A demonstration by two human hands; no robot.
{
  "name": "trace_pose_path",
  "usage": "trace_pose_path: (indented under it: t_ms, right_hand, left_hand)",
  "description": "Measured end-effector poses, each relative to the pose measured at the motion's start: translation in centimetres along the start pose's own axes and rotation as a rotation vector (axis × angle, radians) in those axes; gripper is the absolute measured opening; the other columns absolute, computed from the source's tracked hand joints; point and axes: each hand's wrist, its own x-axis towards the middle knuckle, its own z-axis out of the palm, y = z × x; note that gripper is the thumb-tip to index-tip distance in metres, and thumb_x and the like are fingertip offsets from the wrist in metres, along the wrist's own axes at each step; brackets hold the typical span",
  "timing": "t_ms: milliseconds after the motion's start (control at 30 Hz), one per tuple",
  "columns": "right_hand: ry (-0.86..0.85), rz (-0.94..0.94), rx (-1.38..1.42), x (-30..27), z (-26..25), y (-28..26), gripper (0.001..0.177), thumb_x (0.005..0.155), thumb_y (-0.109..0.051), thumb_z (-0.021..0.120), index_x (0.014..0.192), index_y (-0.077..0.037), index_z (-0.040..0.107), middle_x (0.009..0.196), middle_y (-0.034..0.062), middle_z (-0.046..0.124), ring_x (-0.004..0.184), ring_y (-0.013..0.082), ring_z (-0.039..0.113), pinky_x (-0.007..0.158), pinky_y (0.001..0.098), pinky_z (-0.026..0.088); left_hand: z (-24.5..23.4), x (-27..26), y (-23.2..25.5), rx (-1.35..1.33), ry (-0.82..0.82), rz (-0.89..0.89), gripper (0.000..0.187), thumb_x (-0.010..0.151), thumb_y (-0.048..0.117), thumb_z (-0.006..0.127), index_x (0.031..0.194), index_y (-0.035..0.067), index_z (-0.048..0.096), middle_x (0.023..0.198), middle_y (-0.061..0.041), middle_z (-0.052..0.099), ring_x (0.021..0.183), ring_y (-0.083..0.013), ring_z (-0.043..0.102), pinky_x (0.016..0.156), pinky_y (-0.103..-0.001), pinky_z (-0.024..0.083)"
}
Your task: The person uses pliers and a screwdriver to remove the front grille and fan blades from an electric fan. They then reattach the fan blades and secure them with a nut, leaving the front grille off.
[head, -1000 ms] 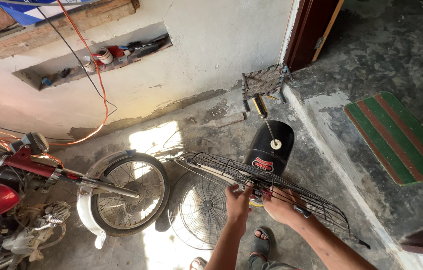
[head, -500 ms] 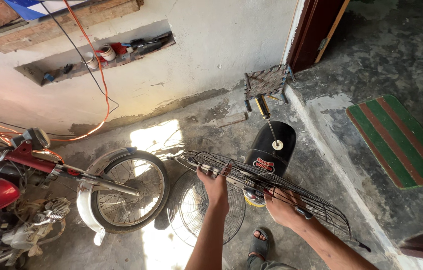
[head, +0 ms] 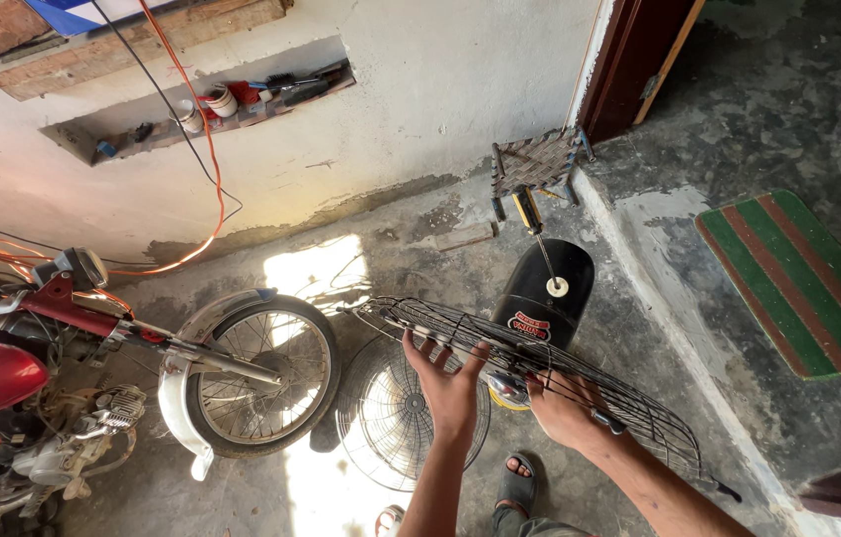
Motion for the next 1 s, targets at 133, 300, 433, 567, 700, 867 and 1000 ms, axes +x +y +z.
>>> trace_pose_path:
  t_ms: [133, 300, 433, 567, 700, 867, 1000]
  right_hand:
    - [0.053, -0.028, -0.058, 0.3, 0.2, 0.5, 0.031, 0.099, -0.034, 0.053, 0.1, -0.009, 0.072, 0.079, 0.012, 0.075, 0.065, 0.0263, 0.072, 0.061, 0.0424, 0.058]
    - [0.013, 0.031, -0.261, 0.5, 0.8, 1.3, 0.039, 0.104, -0.042, 0.045, 0.106, -0.012, 0.069, 0.085, 0.0127, 0.076, 0.075, 0.0293, 0.073, 0.069, 0.045, 0.057]
    - [0.034, 0.008, -0.243, 0.8, 0.7, 1.3, 0.043, 0.102, -0.045, 0.046, 0.116, -0.009, 0.065, 0.099, 0.0144, 0.074, 0.089, 0.0321, 0.072, 0.079, 0.047, 0.058]
    - [-0.147, 0.149, -0.169, 1.3, 0.7, 0.9, 0.046, 0.104, -0.045, 0.043, 0.124, -0.009, 0.063, 0.106, 0.0145, 0.075, 0.095, 0.0286, 0.076, 0.085, 0.044, 0.063]
    - [-0.032, 0.031, -0.253, 1.5, 1.2, 0.6, 0.042, 0.103, -0.044, 0.044, 0.117, -0.01, 0.066, 0.106, 0.0137, 0.073, 0.095, 0.0302, 0.07, 0.086, 0.0486, 0.056]
    - [-0.019, 0.025, -0.26, 1.2, 1.0, 0.0, 0.037, 0.102, -0.039, 0.046, 0.11, -0.011, 0.069, 0.096, 0.0136, 0.076, 0.081, 0.0303, 0.074, 0.076, 0.047, 0.061]
    - [-0.044, 0.062, -0.233, 0.8, 0.5, -0.5, 0.036, 0.104, -0.038, 0.046, 0.109, -0.012, 0.07, 0.097, 0.0142, 0.075, 0.086, 0.0328, 0.073, 0.078, 0.0492, 0.059]
  left_hand:
    - [-0.3, 0.4, 0.3, -0.019, -0.003, -0.03, 0.126, 0.067, 0.038, 0.087, 0.159, 0.018, 0.003, 0.155, -0.023, 0.034, 0.139, -0.0391, 0.046, 0.106, -0.055, 0.052]
    - [-0.4, 0.8, -0.2, -0.03, -0.016, -0.082, 0.127, 0.068, 0.038, 0.086, 0.159, 0.018, 0.001, 0.155, -0.023, 0.034, 0.14, -0.0389, 0.046, 0.109, -0.055, 0.049]
    - [-0.5, 2.2, -1.5, -0.093, -0.011, -0.075, 0.127, 0.067, 0.037, 0.087, 0.16, 0.017, 0.003, 0.156, -0.023, 0.035, 0.14, -0.0395, 0.046, 0.111, -0.056, 0.046]
    - [-1.0, 3.9, -2.9, -0.114, -0.029, -0.119, 0.129, 0.068, 0.036, 0.088, 0.161, 0.016, 0.0, 0.157, -0.021, 0.036, 0.139, -0.039, 0.048, 0.112, -0.056, 0.042]
    - [-1.3, 4.8, -3.2, -0.153, 0.0, -0.208, 0.13, 0.065, 0.033, 0.089, 0.16, 0.012, 0.003, 0.151, -0.02, 0.044, 0.129, -0.0391, 0.057, 0.105, -0.055, 0.049]
    - [-0.5, 2.5, -2.4, -0.04, -0.022, -0.043, 0.125, 0.062, 0.028, 0.093, 0.158, 0.006, 0.017, 0.143, -0.023, 0.048, 0.128, -0.036, 0.053, 0.103, -0.052, 0.053]
    - [-0.2, 0.4, -2.2, -0.021, -0.018, 0.038, 0.125, 0.064, 0.032, 0.091, 0.158, 0.006, 0.012, 0.147, -0.022, 0.043, 0.133, -0.0348, 0.051, 0.101, -0.051, 0.058]
